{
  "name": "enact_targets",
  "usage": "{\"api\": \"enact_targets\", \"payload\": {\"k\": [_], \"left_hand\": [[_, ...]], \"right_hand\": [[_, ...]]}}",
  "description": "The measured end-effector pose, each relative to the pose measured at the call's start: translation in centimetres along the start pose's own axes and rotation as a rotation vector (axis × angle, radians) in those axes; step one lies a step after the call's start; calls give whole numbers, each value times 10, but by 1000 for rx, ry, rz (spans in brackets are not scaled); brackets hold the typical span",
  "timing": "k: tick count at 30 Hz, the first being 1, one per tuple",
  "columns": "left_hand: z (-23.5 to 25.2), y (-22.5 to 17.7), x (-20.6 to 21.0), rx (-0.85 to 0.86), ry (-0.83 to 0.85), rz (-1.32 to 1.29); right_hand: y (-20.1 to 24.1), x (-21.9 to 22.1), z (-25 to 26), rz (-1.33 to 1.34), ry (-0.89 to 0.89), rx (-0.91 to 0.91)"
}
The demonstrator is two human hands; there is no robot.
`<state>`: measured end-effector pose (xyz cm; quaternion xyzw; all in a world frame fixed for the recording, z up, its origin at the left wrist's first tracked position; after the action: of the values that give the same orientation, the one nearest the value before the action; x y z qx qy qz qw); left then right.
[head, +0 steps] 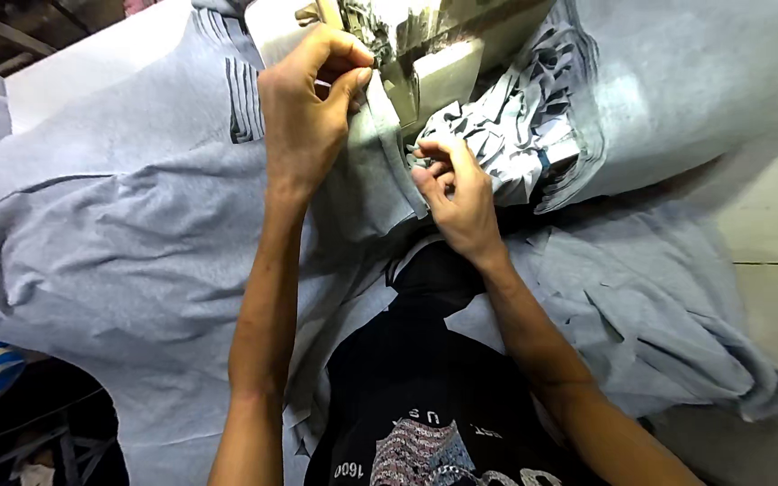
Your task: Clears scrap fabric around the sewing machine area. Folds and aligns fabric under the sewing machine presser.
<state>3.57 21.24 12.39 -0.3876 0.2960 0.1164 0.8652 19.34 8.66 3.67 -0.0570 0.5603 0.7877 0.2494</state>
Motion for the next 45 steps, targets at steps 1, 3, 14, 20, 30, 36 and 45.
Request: {"api": "enact_targets", "payload": {"k": [1,3,14,20,30,36,45], "left_hand": [[0,-1,0,8,-6,-2],[1,-2,0,20,-21,11],[0,-9,3,70,-71,129],[-1,-12,5,101,-95,213],[-5,-15,4,119,-130,310],[-8,-15,3,127,-140,354],[-13,-11,7,106,-84,420]], "right_hand": [[-3,5,9,25,36,34],[-9,10,20,47,38,64],[-4,-3,-31,174,61,178],[-17,1,-57,250,14,265],[-28,-2,-69,417,-17,346],[-28,-1,-69,438,38,333],[-31,-2,-73,501,55,386]]}}
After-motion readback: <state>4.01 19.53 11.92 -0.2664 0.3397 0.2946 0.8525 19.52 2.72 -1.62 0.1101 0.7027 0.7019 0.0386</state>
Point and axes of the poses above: each hand's wrist, its own z-axis towards the middle knuckle, its own x-axis out of the palm, y = z × x, the point moved 7 cm from there along z, towards the middle knuckle, and after that the axes turned 4 degrees about z, right-handed, at the moved point
